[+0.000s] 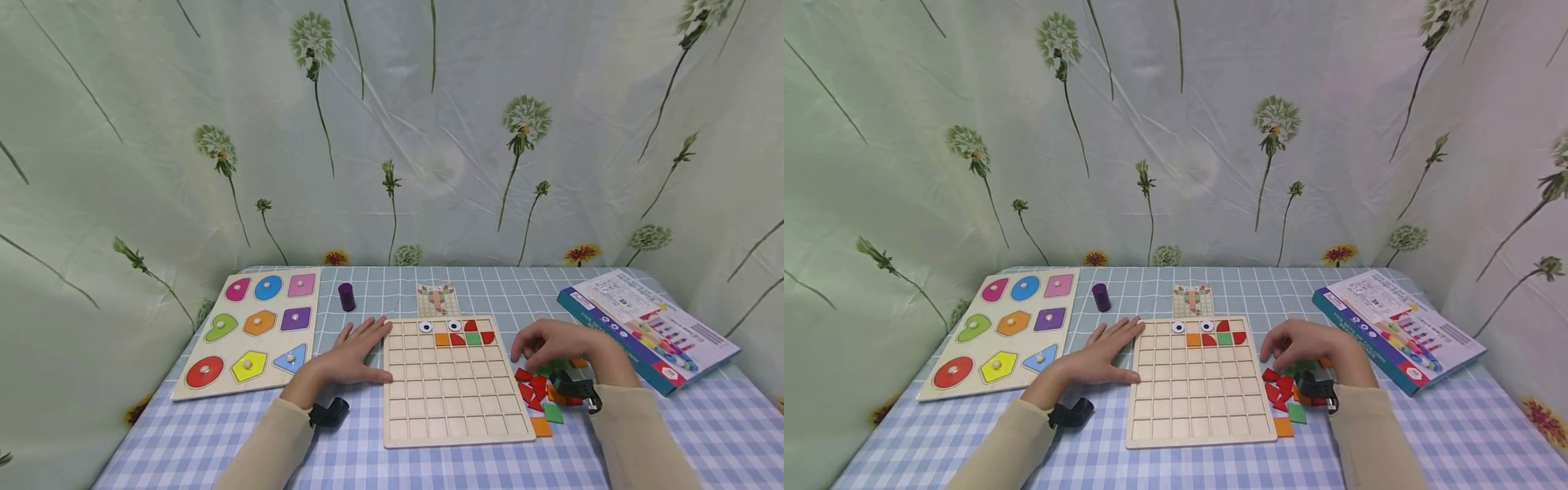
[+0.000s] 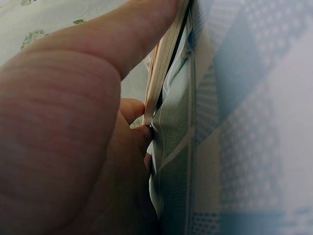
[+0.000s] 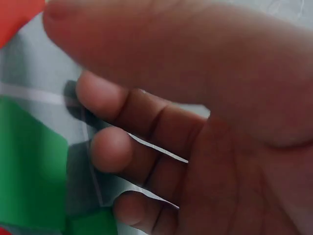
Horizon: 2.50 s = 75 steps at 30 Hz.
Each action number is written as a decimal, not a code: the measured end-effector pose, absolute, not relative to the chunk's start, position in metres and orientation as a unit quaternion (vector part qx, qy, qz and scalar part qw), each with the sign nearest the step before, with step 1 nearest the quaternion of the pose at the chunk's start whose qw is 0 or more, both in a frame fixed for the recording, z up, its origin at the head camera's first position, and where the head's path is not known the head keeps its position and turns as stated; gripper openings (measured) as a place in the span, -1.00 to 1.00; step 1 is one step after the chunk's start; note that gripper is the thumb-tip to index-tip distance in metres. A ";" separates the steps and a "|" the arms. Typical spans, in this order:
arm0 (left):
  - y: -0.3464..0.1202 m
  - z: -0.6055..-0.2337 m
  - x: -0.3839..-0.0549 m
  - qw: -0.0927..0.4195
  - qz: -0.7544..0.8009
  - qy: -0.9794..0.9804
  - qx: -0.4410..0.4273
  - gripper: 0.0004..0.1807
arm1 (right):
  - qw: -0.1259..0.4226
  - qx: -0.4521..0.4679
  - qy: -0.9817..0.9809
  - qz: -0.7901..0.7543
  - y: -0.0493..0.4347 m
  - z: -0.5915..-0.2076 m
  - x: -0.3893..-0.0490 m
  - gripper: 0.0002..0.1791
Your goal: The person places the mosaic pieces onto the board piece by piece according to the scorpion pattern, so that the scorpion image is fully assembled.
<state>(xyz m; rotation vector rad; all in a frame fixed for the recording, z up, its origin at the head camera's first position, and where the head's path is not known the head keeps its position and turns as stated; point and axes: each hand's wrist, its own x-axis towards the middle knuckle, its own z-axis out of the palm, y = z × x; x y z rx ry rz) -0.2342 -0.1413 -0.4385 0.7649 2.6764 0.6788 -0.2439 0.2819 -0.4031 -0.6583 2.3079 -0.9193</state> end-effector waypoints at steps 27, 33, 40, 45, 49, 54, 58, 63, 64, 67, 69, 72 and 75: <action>-0.142 -0.440 -0.236 0.133 0.229 0.925 0.271 0.10 | 0.266 -0.234 0.871 -0.341 0.275 -0.401 -0.245 -0.85; -0.141 -0.441 -0.237 0.134 0.227 0.926 0.271 0.10 | 0.214 -0.222 0.878 -0.367 0.270 -0.401 -0.247 -0.73; -0.142 -0.441 -0.236 0.133 0.227 0.926 0.272 0.09 | 0.168 -0.234 0.885 -0.365 0.256 -0.405 -0.252 -0.70; -0.141 -0.441 -0.236 0.131 0.226 0.926 0.273 0.09 | 0.138 -0.215 0.895 -0.365 0.244 -0.406 -0.254 -0.71; -0.141 -0.441 -0.236 0.130 0.226 0.927 0.271 0.09 | 0.126 -0.200 0.896 -0.375 0.231 -0.408 -0.255 -0.71; -0.141 -0.443 -0.237 0.132 0.227 0.926 0.273 0.10 | 0.101 -0.190 0.896 -0.389 0.212 -0.410 -0.254 -0.72; -0.142 -0.443 -0.237 0.133 0.228 0.925 0.274 0.09 | 0.090 -0.200 0.894 -0.392 0.202 -0.412 -0.252 -0.73; -0.143 -0.441 -0.237 0.133 0.231 0.924 0.273 0.09 | 0.087 -0.224 0.878 -0.413 0.192 -0.413 -0.250 -0.73; -0.143 -0.441 -0.237 0.134 0.231 0.924 0.273 0.09 | 0.088 -0.227 0.874 -0.421 0.189 -0.413 -0.250 -0.73; -0.143 -0.441 -0.237 0.134 0.229 0.925 0.273 0.09 | 0.101 -0.231 0.855 -0.453 0.183 -0.414 -0.248 -0.72; -0.143 -0.442 -0.237 0.134 0.228 0.925 0.272 0.09 | 0.112 -0.228 0.845 -0.471 0.179 -0.415 -0.248 -0.71; -0.143 -0.442 -0.237 0.135 0.226 0.926 0.272 0.09 | 0.116 -0.220 0.847 -0.471 0.173 -0.417 -0.247 -0.71; -0.142 -0.441 -0.237 0.140 0.226 0.925 0.273 0.10 | 0.104 -0.212 0.864 -0.445 0.169 -0.417 -0.246 -0.71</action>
